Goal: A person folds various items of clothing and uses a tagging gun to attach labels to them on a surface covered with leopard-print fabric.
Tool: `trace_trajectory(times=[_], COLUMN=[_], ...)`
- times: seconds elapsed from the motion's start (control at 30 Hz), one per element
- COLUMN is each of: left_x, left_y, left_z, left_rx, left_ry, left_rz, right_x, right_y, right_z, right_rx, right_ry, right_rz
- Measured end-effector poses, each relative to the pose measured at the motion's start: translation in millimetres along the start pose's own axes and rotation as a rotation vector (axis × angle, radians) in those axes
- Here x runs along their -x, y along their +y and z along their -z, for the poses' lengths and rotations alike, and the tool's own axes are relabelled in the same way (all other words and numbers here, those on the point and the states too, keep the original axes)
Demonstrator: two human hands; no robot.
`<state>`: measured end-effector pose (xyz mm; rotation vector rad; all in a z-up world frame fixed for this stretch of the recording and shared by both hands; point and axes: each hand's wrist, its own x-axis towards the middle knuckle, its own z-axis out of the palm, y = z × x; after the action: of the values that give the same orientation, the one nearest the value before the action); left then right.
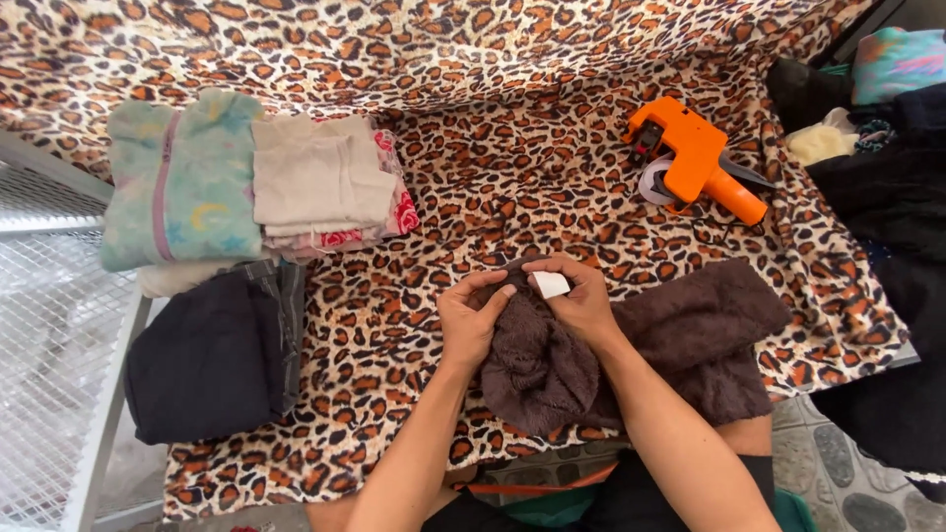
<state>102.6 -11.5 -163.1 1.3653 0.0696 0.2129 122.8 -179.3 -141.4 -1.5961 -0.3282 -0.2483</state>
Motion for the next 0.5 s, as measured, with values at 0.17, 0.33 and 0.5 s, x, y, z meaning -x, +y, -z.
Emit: trace_trajectory(times=[0.17,0.33,0.5], left_x=[0,4,1], left_y=[3,40,59], left_z=[0,-4,4], left_rx=[0.039,0.003,-0.092], left_ry=[-0.026,-0.063,-0.351], left_rz=[0.016,0.059,0.304], right_x=[0,2,5], right_y=[0,11,17], right_z=[5,11,23], right_rx=[0.021,0.005,-0.155], right_ry=[-0.012,-0.023,-0.019], right_rz=[-0.010,0.001,-0.013])
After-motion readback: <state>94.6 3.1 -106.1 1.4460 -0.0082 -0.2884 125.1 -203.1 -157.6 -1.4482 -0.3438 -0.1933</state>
